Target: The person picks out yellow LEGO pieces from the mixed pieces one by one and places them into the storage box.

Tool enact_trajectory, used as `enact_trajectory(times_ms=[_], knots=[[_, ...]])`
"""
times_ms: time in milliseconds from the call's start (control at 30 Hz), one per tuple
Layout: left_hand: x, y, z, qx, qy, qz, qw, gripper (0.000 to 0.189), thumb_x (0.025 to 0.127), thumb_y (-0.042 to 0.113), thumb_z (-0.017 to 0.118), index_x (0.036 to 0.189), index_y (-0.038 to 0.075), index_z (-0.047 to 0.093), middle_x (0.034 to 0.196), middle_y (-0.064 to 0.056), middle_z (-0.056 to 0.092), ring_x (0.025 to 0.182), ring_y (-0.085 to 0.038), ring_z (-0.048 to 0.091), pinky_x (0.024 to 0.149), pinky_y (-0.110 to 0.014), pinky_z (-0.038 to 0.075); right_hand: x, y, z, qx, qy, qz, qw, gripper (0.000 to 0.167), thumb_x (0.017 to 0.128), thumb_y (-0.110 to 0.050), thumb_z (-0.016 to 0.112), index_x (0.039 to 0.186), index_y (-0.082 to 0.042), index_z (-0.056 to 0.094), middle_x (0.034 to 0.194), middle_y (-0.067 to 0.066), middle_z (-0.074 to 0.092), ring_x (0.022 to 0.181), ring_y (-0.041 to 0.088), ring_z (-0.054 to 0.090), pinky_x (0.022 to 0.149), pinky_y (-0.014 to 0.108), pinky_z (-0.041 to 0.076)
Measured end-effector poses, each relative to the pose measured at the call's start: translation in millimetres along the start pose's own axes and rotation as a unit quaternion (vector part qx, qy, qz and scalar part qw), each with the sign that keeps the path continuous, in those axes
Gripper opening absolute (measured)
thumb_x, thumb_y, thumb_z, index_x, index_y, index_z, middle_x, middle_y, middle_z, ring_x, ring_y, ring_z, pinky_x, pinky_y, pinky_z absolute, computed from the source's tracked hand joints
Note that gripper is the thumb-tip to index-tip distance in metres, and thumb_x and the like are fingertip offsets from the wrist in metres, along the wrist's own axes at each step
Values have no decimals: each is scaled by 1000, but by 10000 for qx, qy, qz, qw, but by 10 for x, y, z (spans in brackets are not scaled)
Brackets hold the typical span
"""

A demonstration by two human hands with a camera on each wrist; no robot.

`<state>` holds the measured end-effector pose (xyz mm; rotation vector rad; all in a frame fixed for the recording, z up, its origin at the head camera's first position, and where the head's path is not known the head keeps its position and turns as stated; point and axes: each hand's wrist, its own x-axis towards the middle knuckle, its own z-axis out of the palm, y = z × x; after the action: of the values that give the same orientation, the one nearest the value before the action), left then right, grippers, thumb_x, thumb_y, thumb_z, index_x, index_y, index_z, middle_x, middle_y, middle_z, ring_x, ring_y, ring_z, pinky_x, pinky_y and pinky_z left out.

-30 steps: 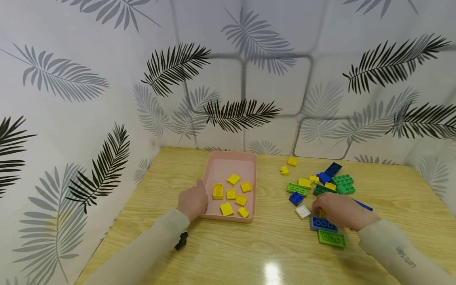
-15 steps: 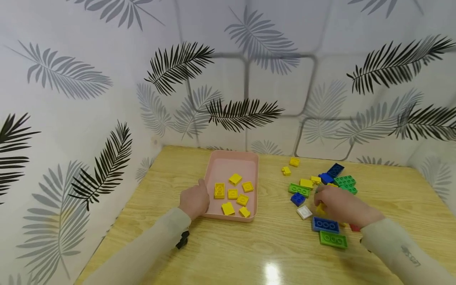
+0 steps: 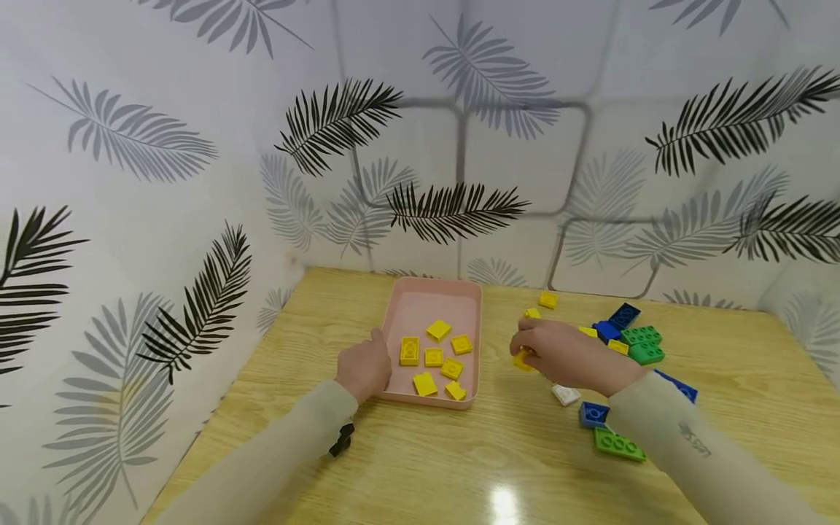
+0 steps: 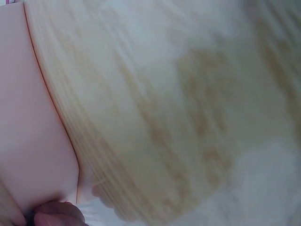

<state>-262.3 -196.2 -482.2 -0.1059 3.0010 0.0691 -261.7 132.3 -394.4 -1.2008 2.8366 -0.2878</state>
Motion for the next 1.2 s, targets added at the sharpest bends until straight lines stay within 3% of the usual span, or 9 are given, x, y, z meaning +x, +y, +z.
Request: enact_trajectory(times_ms=[233,467,733,967,1200], knots=[[3,-5,11,45,16,-14,10000,66,99,26,60,151,-4,32,67,-8,59,53,-17,57,52,-35,51,478,-251,135,294,-69,-360,9989,19,92,-6,72,106,-17,71,102,-4,63,86,10,59,79,29,55],[9,-6,31,59,35,25,10000,66,100,26,59,152,-4,32,63,-6,58,51,-16,56,49,-33,49,755,-375,286,588,-275,-512,9966,14,94,-2,68,100,-15,70,97,-5,62,85,12,57,81,29,52],[-8,-14,11,68,152,73,9998,63,100,26,60,150,-4,35,62,-6,57,49,-16,56,48,-34,49,873,-416,417,287,-963,-66,9949,15,90,-3,73,95,-17,75,89,-1,63,77,16,54,79,31,50],[-2,-9,20,130,170,89,9997,63,100,27,60,149,-4,36,63,-6,58,50,-16,56,51,-35,51,881,-423,523,-83,-933,101,9956,15,91,-9,73,94,-23,76,93,-8,68,85,15,53,94,47,42],[0,-16,25,126,197,98,9997,60,100,27,60,146,-4,38,64,-6,58,50,-16,56,49,-34,51,915,-428,643,-584,-842,134,9946,11,93,-13,72,97,-24,72,85,-10,69,79,13,55,85,44,34]])
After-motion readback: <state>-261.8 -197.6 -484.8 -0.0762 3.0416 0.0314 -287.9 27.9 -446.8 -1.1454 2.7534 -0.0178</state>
